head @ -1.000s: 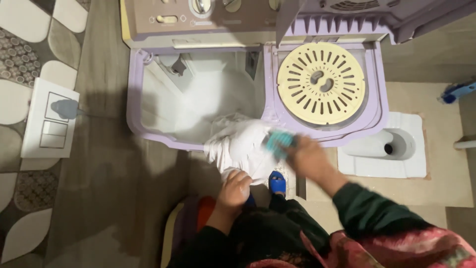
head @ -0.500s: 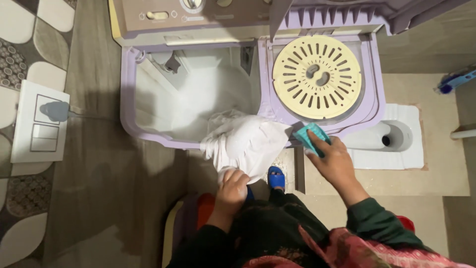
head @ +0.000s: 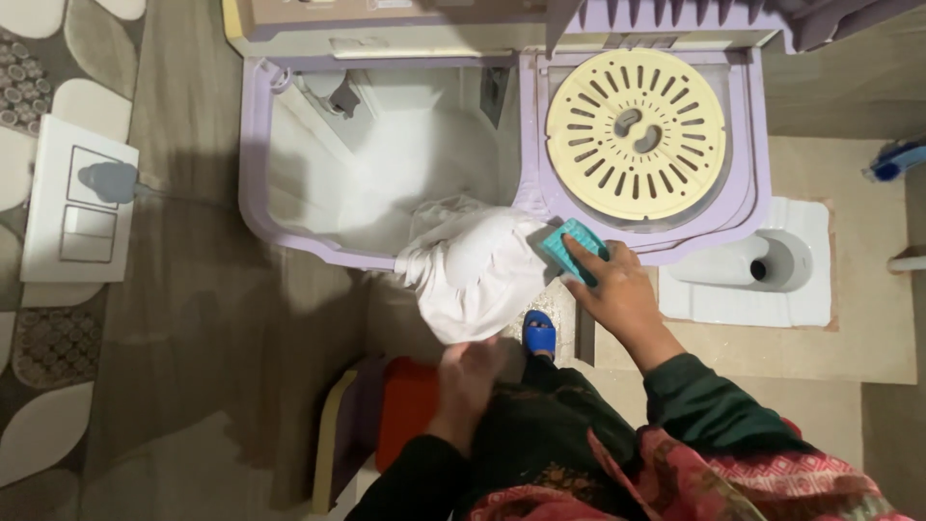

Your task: Washing white garments by hand with a scrub brush and soap, and utilizing a twin-tub washing machine.

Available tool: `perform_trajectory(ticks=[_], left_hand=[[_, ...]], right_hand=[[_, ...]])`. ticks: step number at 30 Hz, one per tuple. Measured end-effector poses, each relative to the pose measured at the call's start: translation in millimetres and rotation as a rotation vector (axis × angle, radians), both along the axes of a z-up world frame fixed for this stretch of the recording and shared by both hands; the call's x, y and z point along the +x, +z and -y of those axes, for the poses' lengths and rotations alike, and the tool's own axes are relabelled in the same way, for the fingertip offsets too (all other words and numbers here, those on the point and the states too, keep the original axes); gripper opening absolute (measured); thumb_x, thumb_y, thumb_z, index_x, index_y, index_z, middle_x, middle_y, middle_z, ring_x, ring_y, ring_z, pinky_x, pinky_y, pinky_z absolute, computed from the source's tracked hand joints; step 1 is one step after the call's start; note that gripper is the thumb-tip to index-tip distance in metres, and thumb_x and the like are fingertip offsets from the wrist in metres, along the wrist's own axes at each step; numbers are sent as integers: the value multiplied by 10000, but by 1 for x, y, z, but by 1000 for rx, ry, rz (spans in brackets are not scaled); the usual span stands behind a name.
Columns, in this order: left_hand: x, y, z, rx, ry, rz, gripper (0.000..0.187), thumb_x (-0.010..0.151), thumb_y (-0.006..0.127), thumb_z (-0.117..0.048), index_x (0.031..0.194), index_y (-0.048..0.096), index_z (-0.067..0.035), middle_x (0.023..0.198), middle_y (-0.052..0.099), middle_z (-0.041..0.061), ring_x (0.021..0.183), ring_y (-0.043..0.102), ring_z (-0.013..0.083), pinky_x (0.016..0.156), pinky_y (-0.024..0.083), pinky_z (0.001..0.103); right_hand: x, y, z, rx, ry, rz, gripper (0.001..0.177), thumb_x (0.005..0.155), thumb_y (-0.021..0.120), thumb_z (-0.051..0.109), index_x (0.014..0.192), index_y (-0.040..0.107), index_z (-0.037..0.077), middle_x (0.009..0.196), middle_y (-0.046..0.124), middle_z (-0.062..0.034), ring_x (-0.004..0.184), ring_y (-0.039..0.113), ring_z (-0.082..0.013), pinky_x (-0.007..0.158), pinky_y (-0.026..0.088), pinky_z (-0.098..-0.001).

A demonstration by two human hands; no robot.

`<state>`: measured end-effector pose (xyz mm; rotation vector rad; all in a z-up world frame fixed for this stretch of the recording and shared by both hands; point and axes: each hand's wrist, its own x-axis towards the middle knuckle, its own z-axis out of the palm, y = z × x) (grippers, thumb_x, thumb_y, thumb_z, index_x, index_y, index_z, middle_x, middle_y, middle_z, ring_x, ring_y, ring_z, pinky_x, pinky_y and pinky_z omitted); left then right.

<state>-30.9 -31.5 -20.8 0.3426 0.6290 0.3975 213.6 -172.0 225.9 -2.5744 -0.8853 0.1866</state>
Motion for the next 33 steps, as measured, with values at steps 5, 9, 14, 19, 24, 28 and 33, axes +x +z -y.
perform_trajectory(ticks=[5, 9, 14, 19, 24, 28, 33], left_hand=[[39, 63, 2, -564, -22, 342, 514, 998, 538, -349, 1340, 468, 28, 1501, 484, 263, 1415, 443, 374, 1210, 326, 530], [82, 109, -2, -615, 71, 201, 618, 976, 538, -391, 1468, 450, -27, 1487, 508, 184, 1378, 421, 354, 1189, 289, 524], [80, 132, -4, -212, -30, 229, 555, 1060, 478, -261, 1504, 367, 52, 1521, 468, 212, 1413, 436, 365, 1223, 309, 532], [73, 137, -13, 100, -63, 227, 532, 1099, 444, -217, 1516, 344, 97, 1553, 448, 227, 1452, 436, 357, 1240, 317, 522], [60, 99, -2, -114, -59, 364, 531, 1100, 458, -267, 1532, 348, 21, 1537, 445, 213, 1422, 434, 374, 1202, 333, 545], [61, 143, -1, -180, -41, 443, 547, 1105, 457, -310, 1544, 363, 3, 1551, 450, 194, 1430, 444, 353, 1220, 330, 515], [65, 139, -3, -208, 17, 436, 587, 1095, 476, -314, 1579, 353, -6, 1586, 443, 162, 1446, 418, 326, 1233, 296, 489]], right_hand=[[2, -10, -1, -62, -15, 63, 655, 806, 784, 365, 1439, 621, 320, 1089, 597, -231, 1012, 587, -410, 867, 517, -487], [4, -10, -4, -72, -19, 84, 636, 825, 785, 387, 1436, 625, 314, 1086, 605, -225, 1000, 593, -406, 856, 512, -486], [9, -18, 2, -8, -24, 60, 643, 831, 774, 379, 1450, 620, 300, 1072, 601, -229, 1006, 588, -422, 891, 502, -488], [3, 2, -4, 66, -153, -149, 634, 881, 767, 362, 1487, 592, 311, 1063, 589, -236, 1027, 583, -434, 909, 493, -502], [-59, 1, -23, 325, 168, 72, 723, 781, 799, 308, 1459, 569, 201, 1188, 618, -279, 1105, 573, -471, 948, 496, -513], [-64, 17, -31, 230, 310, 103, 681, 728, 810, 292, 1378, 624, 208, 1132, 622, -278, 1063, 585, -481, 935, 495, -523], [-74, 19, -24, 299, 217, -278, 617, 847, 750, 303, 1439, 596, 223, 1132, 638, -245, 1028, 619, -422, 902, 532, -463]])
